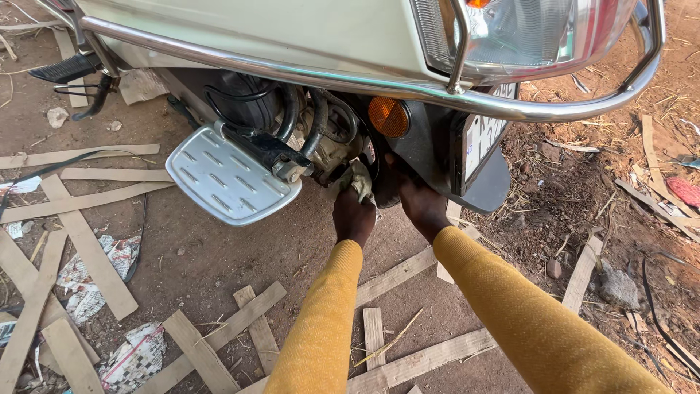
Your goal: The person wipes the seat of a white motorcycle with a cloth, then moves to the front to clean the headlight, front guard, and engine area. The person uses a cloth to wipe various parts of the motorcycle, including the footrest and front fairing.
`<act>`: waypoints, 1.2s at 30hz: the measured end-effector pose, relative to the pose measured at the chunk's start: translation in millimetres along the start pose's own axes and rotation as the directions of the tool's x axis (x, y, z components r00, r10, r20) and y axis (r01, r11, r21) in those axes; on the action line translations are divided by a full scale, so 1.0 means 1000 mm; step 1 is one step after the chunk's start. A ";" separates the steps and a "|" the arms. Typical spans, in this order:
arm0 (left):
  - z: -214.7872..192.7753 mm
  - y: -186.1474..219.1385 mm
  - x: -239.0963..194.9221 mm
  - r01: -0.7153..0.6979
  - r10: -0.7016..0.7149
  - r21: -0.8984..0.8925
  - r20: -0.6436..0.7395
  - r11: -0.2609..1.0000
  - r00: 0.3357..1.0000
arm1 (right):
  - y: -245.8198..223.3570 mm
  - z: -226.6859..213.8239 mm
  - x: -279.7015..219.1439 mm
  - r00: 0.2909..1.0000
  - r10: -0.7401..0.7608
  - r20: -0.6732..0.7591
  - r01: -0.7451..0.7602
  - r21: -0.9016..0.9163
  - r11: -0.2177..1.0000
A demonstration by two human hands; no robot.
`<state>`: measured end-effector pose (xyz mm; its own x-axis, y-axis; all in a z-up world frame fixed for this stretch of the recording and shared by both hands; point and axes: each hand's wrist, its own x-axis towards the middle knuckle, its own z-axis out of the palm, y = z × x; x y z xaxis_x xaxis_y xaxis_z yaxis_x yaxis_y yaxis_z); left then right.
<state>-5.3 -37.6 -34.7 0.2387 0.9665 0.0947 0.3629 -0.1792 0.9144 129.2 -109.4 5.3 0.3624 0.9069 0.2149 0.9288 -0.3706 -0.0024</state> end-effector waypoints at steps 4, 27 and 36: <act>0.000 0.035 0.015 -0.268 0.243 -0.404 -0.112 0.874 0.963 | 0.004 0.008 0.005 0.848 -0.116 -0.517 0.356 0.395 0.847; 0.006 0.008 -0.012 0.033 -0.039 0.053 0.126 0.998 0.991 | 0.008 -0.005 -0.024 0.931 0.243 0.272 -0.349 0.466 0.813; 0.006 -0.028 -0.067 0.463 -0.364 -0.067 0.522 0.884 0.771 | -0.004 -0.026 -0.051 0.848 -0.160 0.506 -0.151 0.519 0.841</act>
<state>-26.0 -98.6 -69.3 0.5223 0.7147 -0.4652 0.3706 0.3010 0.8786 105.4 -159.1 19.3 0.1979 0.9295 -0.3112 0.7669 -0.3445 -0.5414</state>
